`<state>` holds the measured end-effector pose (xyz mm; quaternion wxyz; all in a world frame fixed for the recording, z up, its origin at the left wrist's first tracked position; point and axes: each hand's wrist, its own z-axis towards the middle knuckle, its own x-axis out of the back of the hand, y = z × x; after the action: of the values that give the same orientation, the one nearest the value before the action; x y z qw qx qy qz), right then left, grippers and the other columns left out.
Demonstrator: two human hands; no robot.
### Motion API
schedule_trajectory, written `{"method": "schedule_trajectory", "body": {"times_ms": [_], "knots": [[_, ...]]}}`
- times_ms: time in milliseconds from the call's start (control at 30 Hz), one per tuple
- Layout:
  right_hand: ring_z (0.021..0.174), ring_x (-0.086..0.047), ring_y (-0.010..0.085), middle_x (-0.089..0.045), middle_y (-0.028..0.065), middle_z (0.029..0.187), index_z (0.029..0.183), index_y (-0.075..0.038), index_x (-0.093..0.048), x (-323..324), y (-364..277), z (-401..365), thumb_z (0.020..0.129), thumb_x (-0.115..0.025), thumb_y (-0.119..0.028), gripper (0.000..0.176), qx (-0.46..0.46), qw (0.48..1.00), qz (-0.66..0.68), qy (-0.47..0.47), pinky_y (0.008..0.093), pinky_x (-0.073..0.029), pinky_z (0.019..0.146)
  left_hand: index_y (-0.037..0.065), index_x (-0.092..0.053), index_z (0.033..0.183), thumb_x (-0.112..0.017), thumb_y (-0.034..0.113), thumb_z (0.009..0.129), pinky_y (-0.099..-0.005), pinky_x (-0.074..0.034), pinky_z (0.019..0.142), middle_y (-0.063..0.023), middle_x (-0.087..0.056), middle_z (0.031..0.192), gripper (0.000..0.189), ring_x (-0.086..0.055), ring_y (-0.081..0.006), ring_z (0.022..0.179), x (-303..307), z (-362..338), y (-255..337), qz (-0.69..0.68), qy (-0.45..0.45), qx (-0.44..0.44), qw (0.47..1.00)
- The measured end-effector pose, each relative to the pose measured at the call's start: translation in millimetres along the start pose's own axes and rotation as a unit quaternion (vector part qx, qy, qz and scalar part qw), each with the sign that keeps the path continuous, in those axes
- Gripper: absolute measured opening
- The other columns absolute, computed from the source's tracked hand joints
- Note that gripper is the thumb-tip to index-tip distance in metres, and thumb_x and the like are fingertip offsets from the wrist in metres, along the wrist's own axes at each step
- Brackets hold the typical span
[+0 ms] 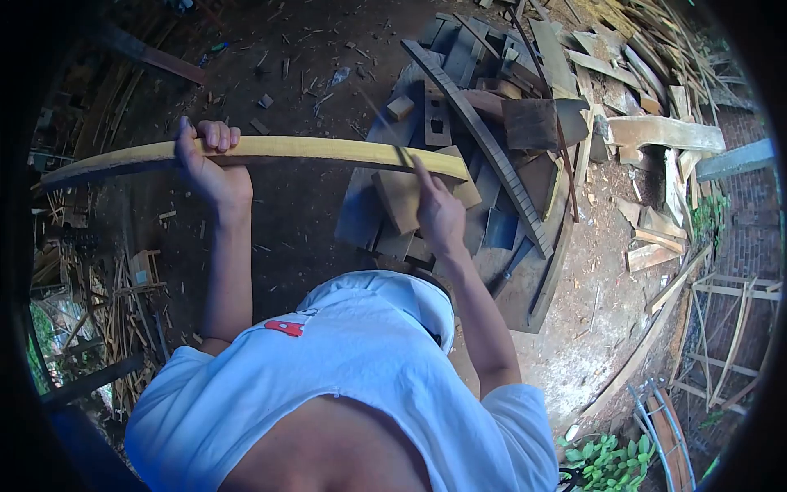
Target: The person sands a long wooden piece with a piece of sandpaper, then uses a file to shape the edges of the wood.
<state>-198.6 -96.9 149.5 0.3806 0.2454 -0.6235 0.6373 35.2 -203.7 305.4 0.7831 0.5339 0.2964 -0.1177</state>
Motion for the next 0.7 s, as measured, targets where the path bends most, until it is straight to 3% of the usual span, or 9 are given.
{"method": "schedule_trajectory", "body": {"times_ms": [67, 133, 200, 267, 367, 433, 467, 567, 700], "knots": [[0.075, -0.061, 0.0374, -0.061, 0.016, 0.097, 0.14, -0.022, -0.038, 7, -68, 7, 0.082, -0.05, 0.001, 0.064, 0.092, 0.996, 0.016, -0.003, 0.0446, -0.049, 0.064, 0.015, -0.04, 0.068, -0.049, 0.025, 0.095, -0.0274, -0.032, 0.058, 0.0036, -0.037, 0.057, 0.03, -0.034, -0.0084, 0.055, 0, 2, 0, 0.007, -0.009, 0.008, 1.0], [0.076, -0.062, 0.0373, -0.06, 0.0158, 0.098, 0.14, -0.023, -0.039, 5, -75, 9, 0.082, -0.05, 0.001, 0.064, 0.104, 0.994, 0.019, -0.017, 0.0444, -0.05, 0.064, 0.015, -0.039, 0.069, -0.049, 0.024, 0.095, -0.0269, -0.032, 0.058, 0.0035, -0.037, 0.057, 0.029, -0.034, -0.0082, 0.054, -2, 2, 1, -0.004, -0.024, 0.008, 1.0], [0.079, -0.064, 0.0368, -0.063, 0.0169, 0.097, 0.141, -0.025, -0.038, -13, -17, 2, 0.085, -0.049, -0.001, 0.062, 0.052, 0.998, 0.029, 0.034, 0.0435, -0.051, 0.063, 0.016, -0.037, 0.07, -0.048, 0.023, 0.095, -0.0263, -0.032, 0.056, 0.0036, -0.036, 0.057, 0.028, -0.034, -0.0079, 0.054, -1, 0, 2, -0.012, 0.002, 0.006, 1.0], [0.073, -0.066, 0.0344, -0.065, 0.0151, 0.088, 0.141, -0.029, -0.037, -30, 67, -17, 0.084, -0.046, -0.005, 0.062, -0.079, 0.996, -0.052, -0.004, 0.0444, -0.052, 0.061, 0.016, -0.036, 0.071, -0.047, 0.022, 0.095, -0.0257, -0.032, 0.055, 0.0038, -0.036, 0.057, 0.027, -0.033, -0.0075, 0.054, 12, 0, 1, -0.017, 0.009, 0.015, 1.0], [0.075, -0.067, 0.035, -0.066, 0.0168, 0.085, 0.141, -0.029, -0.037, -21, 95, -22, 0.087, -0.044, -0.008, 0.058, -0.105, 0.99, -0.09, 0.002, 0.0458, -0.052, 0.063, 0.017, -0.036, 0.071, -0.047, 0.022, 0.095, -0.0255, -0.032, 0.054, 0.004, -0.036, 0.056, 0.027, -0.033, -0.0073, 0.053, 14, -4, 0, 0.003, 0.013, -0.006, 1.0], [0.074, -0.066, 0.0359, -0.065, 0.0151, 0.088, 0.141, -0.029, -0.036, -18, 54, -7, 0.088, -0.045, -0.008, 0.058, -0.075, 0.996, -0.047, 0.0, 0.0472, -0.052, 0.064, 0.017, -0.036, 0.071, -0.048, 0.022, 0.094, -0.0254, -0.032, 0.054, 0.0039, -0.036, 0.056, 0.027, -0.033, -0.0073, 0.053, 11, -4, 2, -0.003, 0.012, 0.003, 1.0], [0.082, -0.064, 0.0386, -0.063, 0.018, 0.102, 0.142, -0.026, -0.036, -13, 15, -2, 0.085, -0.045, 0.001, 0.064, -0.01, 1.0, -0.028, 0.004, 0.046, -0.051, 0.069, 0.017, -0.035, 0.071, -0.048, 0.022, 0.094, -0.0253, -0.032, 0.054, 0.0039, -0.036, 0.056, 0.027, -0.033, -0.0073, 0.053, 8, -4, 2, -0.009, 0.008, 0.008, 1.0], [0.079, -0.061, 0.0401, -0.06, 0.0163, 0.093, 0.141, -0.025, -0.038, -11, -39, 2, 0.081, -0.047, 0.004, 0.067, 0.061, 0.998, 0.019, 0.009, 0.0454, -0.05, 0.068, 0.017, -0.035, 0.07, -0.048, 0.022, 0.094, -0.0252, -0.031, 0.054, 0.0039, -0.036, 0.056, 0.028, -0.033, -0.0073, 0.052, 4, -4, 3, -0.007, 0.001, 0.007, 1.0], [0.083, -0.064, 0.039, -0.063, 0.0186, 0.1, 0.141, -0.026, -0.038, -35, 82, -20, 0.084, -0.046, 0.001, 0.064, -0.072, 0.997, -0.031, 0.012, 0.0448, -0.051, 0.069, 0.017, -0.034, 0.068, -0.047, 0.022, 0.094, -0.0255, -0.031, 0.054, 0.004, -0.035, 0.056, 0.029, -0.032, -0.0075, 0.051, 14, -6, 3, -0.002, 0.037, 0.008, 0.999]]}}
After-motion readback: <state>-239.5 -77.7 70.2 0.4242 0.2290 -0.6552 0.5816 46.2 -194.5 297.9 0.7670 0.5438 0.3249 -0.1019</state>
